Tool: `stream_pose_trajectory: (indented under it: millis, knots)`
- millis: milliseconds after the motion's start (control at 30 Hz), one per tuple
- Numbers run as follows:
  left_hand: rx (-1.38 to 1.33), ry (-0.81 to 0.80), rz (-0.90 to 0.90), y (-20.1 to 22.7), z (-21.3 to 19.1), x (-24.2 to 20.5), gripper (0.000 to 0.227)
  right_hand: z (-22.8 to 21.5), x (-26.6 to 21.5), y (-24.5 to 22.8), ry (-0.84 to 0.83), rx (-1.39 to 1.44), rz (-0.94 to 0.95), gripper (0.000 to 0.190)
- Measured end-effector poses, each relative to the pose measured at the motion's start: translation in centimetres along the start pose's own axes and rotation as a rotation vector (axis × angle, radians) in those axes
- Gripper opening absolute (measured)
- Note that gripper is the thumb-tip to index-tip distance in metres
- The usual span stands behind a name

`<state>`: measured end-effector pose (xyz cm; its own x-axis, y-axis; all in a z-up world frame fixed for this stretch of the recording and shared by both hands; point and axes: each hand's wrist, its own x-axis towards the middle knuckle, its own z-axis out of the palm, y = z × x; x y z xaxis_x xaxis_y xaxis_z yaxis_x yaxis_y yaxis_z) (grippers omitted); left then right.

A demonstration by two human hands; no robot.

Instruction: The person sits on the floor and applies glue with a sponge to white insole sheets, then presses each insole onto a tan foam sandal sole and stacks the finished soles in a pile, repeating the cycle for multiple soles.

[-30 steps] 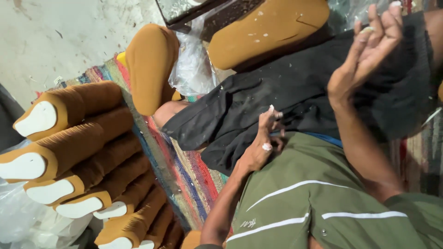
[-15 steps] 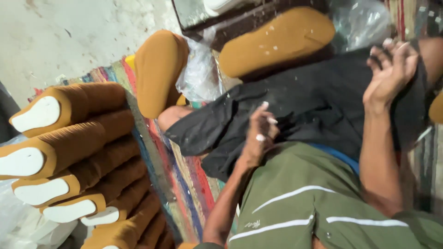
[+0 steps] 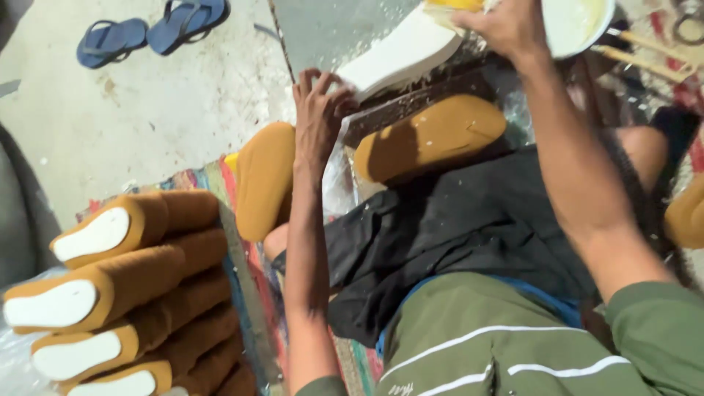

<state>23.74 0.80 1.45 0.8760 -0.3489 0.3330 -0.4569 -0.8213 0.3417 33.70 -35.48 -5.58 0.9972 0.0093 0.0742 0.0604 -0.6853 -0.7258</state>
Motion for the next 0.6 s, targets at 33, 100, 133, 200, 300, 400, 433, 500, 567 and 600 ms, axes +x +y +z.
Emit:
stream_pose_trajectory:
  millis: [33, 100, 133, 200, 300, 400, 433, 500, 567, 600]
  knots:
    - [-0.007, 0.008, 0.002, 0.0, 0.1, 0.3, 0.015, -1.5, -1.3, 0.8, 0.004, -0.010, -0.003, 0.053]
    - [-0.070, -0.025, -0.057, 0.1, -0.4, -0.9, 0.022, -3.5, -4.2, 1.9, 0.026, 1.231, 0.041, 0.054]
    - [-0.065, -0.013, -0.069, 0.2, -1.0, -0.8, 0.022, -4.3, -5.5, 3.0, 0.009, 1.230, 0.033, 0.054]
    - [-0.068, 0.025, 0.038, 0.6, -1.8, 0.4, 0.020, -6.9, -8.0, 5.7, 0.139, 1.453, 0.271, 0.057]
    - [-0.107, 0.067, 0.019, 0.8, -1.7, 0.6, 0.027, -7.1, -8.5, 13.3, 0.252, 1.035, 0.073, 0.047]
    - [-0.171, 0.001, -0.075, 0.8, -1.6, 1.2, 0.026, -9.9, -7.3, 7.7, 0.367, 0.076, -0.259, 0.047]
    - [-0.172, -0.004, -0.064, 0.8, -1.5, 1.5, 0.026, -8.9, -6.4, 9.1, 0.377, 0.076, -0.252, 0.047]
    - [-0.115, -0.002, -0.064, 0.5, -1.8, 1.6, 0.028, -6.4, -4.1, 11.8, 0.255, -0.108, -0.185, 0.026]
    - [-0.129, -0.028, -0.076, 0.7, -1.7, 1.3, 0.027, -4.6, -2.8, 13.3, 0.237, -0.284, -0.263, 0.028]
    - [-0.146, -0.058, -0.085, 0.7, -1.6, 1.2, 0.027, -3.7, -2.6, 14.1, 0.214, -0.461, -0.334, 0.030]
